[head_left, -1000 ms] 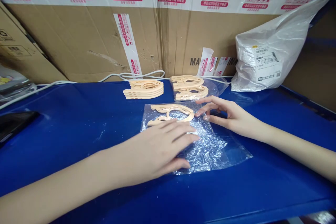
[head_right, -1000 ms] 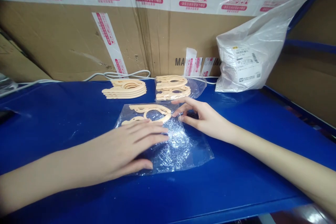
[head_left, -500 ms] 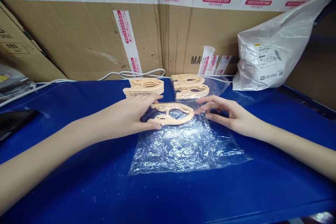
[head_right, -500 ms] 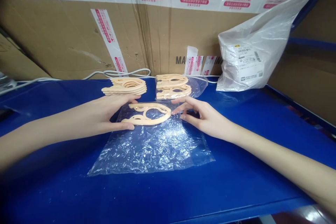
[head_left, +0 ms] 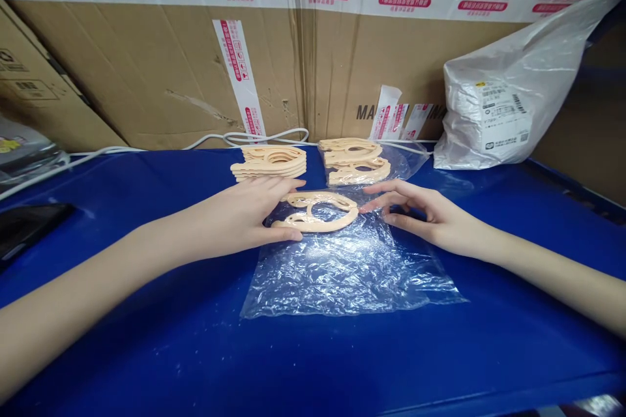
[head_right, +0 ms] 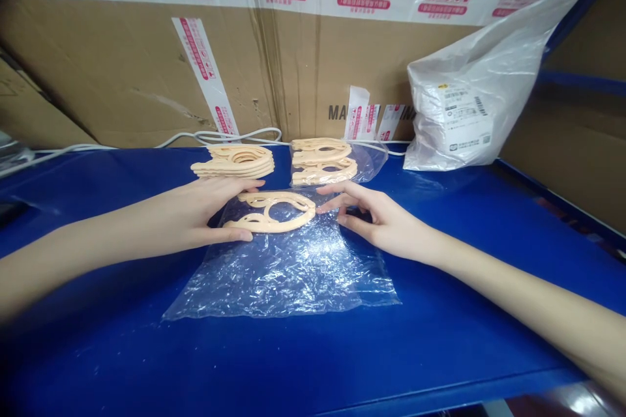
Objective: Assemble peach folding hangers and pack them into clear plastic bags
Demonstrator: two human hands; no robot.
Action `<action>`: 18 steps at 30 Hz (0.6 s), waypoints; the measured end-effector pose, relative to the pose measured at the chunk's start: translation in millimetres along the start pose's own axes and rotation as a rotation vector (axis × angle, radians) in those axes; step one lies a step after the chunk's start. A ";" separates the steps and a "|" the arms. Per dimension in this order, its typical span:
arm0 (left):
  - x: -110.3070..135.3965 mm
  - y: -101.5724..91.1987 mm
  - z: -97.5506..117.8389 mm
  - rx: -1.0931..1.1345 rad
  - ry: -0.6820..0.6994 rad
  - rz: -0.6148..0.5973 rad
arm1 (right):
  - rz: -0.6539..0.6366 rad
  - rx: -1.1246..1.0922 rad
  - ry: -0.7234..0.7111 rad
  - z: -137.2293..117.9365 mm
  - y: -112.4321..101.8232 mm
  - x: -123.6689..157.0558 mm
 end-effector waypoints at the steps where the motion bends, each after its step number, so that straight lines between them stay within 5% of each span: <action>1: -0.1 0.6 -0.5 -0.005 0.002 0.003 | -0.003 -0.005 0.001 0.0 0.1 0.0; 10: 0.1 -2.0 0.7 0.005 0.034 -0.030 | 0.043 0.036 -0.030 3.7 -4.7 1.4; 18: -2.9 -4.5 -1.5 -0.039 0.045 0.050 | 0.107 0.388 -0.168 -5.3 -12.9 2.4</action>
Point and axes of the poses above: each hand's wrist, its own x-axis away from the middle knuckle, its own y-axis out of the palm, z = x × y, the point moved 3 cm from there along -x, towards the middle knuckle, and after that the axes turned 13 degrees about -x, right-handed, at the moved point
